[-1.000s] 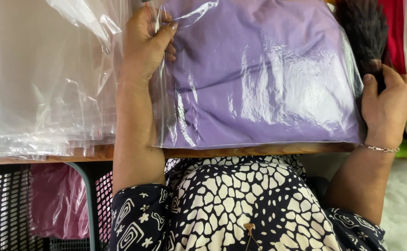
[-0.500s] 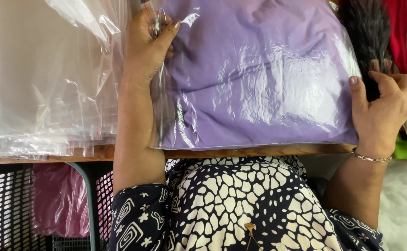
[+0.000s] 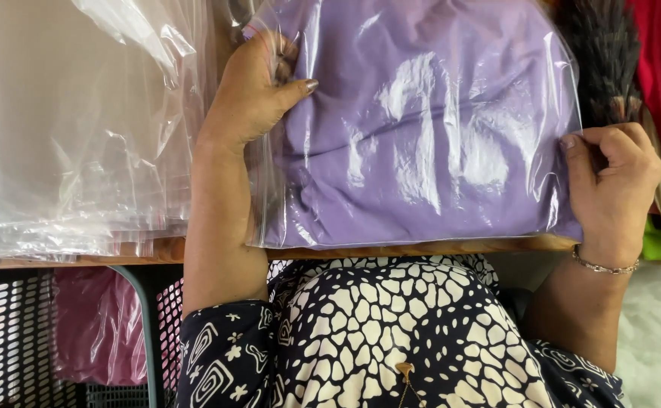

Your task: A person is placing a purple pillow into a clear plastic bag, smoothing out the bag, and then using a brush to clean the exterior of the bag.

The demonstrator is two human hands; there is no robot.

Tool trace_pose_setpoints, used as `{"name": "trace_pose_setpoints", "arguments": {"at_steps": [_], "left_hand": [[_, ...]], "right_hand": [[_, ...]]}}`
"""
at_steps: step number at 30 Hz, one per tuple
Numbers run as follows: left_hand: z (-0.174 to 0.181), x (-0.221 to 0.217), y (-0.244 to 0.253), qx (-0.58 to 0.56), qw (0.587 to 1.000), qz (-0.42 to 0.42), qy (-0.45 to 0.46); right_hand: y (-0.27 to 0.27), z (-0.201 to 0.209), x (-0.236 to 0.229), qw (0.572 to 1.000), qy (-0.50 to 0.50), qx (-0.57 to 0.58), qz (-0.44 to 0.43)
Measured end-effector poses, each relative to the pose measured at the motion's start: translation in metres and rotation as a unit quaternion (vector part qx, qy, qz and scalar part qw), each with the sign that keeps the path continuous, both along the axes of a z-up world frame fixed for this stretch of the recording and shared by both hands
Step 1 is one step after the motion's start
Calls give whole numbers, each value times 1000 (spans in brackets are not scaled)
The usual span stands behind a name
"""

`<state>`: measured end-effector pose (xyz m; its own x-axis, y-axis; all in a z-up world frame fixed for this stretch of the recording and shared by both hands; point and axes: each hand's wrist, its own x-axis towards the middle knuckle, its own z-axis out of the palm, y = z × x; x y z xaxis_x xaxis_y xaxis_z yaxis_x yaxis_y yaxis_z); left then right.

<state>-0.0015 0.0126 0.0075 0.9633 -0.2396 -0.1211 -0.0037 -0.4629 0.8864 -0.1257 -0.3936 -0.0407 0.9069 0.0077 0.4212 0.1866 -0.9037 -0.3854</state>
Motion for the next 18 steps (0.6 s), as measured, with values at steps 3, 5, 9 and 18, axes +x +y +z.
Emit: {"name": "trace_pose_setpoints", "arguments": {"at_steps": [3, 5, 9, 18], "left_hand": [[-8, 6, -1, -10, 999, -9, -52], [-4, 7, -5, -18, 997, -1, -77], [3, 16, -17, -11, 978, -1, -210], [-22, 75, -54, 228, 933, -85, -266]], "right_hand": [[5, 6, -6, 1000, -16, 19, 9], [11, 10, -11, 999, -28, 35, 12], [30, 16, -17, 994, -67, 84, 32], [84, 48, -26, 987, -14, 139, 81]]}}
